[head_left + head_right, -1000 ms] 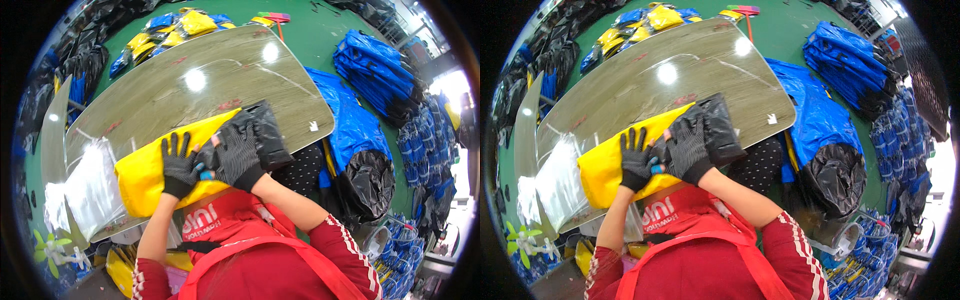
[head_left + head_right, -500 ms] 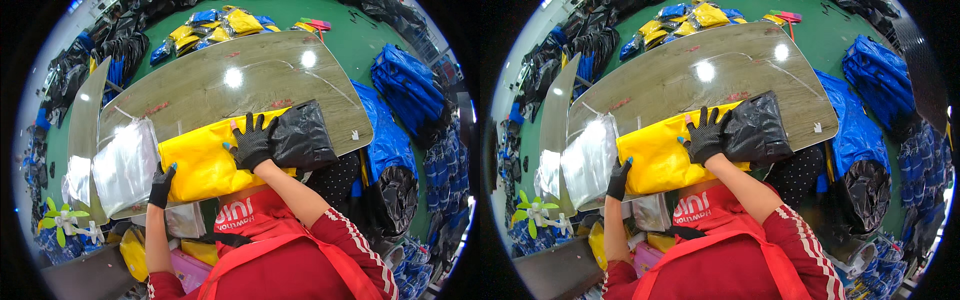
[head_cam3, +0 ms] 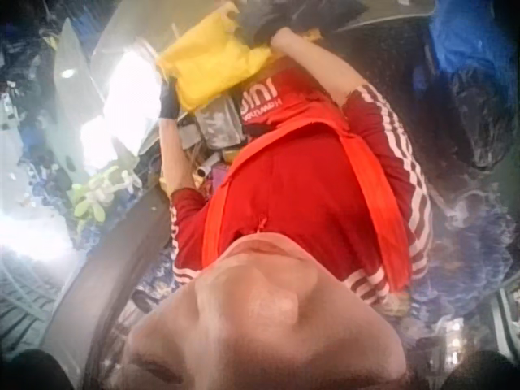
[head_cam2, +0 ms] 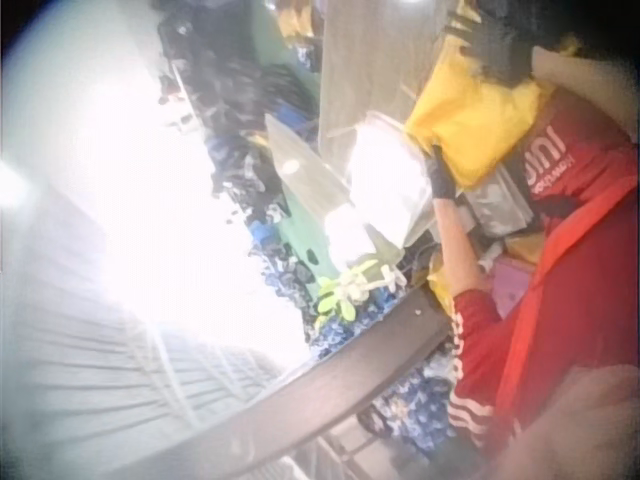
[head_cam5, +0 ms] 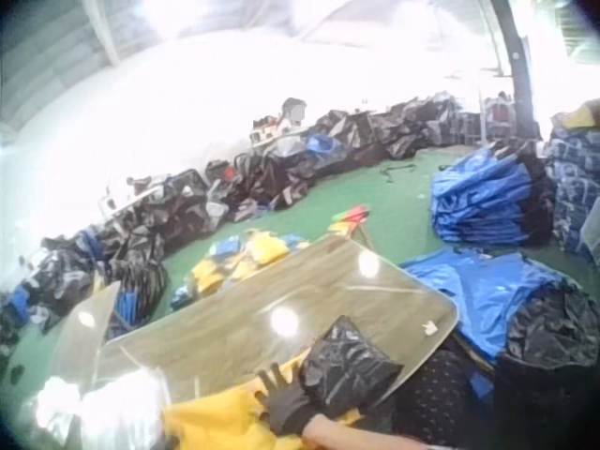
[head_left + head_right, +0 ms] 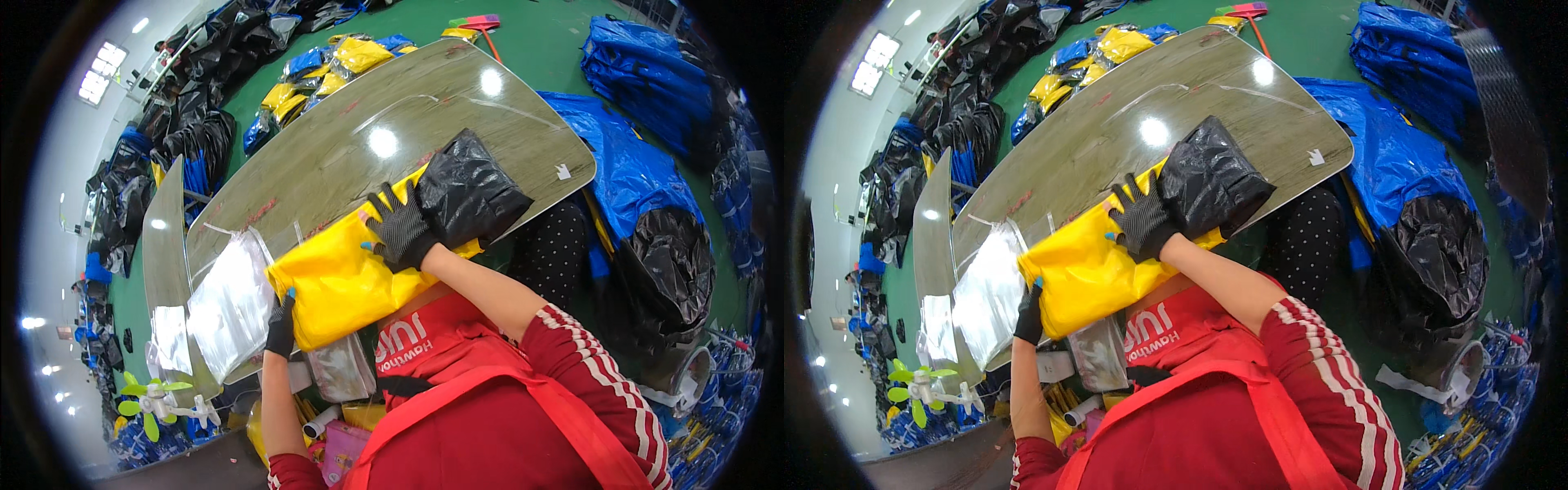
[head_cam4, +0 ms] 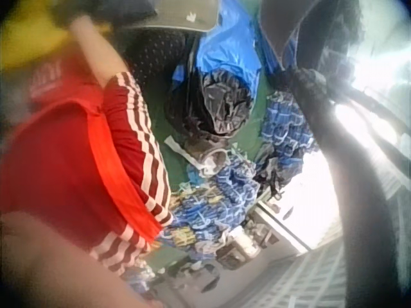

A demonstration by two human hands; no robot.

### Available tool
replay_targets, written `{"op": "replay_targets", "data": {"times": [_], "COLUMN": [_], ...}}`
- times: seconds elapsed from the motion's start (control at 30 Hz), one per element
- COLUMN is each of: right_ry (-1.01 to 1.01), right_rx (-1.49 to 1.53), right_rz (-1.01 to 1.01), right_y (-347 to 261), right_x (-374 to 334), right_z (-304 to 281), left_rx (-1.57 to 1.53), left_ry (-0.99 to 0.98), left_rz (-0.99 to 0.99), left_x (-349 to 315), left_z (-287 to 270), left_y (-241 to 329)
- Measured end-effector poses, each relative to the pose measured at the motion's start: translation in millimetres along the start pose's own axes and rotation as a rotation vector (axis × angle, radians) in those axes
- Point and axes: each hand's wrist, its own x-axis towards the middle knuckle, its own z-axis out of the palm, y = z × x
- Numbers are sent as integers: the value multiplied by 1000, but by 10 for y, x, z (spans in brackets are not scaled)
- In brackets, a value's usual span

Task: The person folds blue and yellow tarps on a table, then places each folded tarp into a clear plastic bag. The person repeats this process for multiple tarps, handling them one at a time.

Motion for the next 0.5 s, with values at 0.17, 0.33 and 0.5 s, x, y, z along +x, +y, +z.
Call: {"op": "replay_targets", "data": {"times": [0.17, 0.33, 0.5], "right_ry": [304, 295, 3], "right_rx": [143, -735, 564], "right_rz": [-152, 177, 87], "right_y": [113, 135, 238], "right_x": [-601, -774, -967], "right_z": [-282, 18, 335], "left_rx": [-297, -140, 750], "left_ry": [50, -200, -511], "left_rz": [-230, 244, 404], "left_x": [-49, 452, 708], "left_z": [558, 2459, 3897], "left_y": [576, 1036, 597]}}
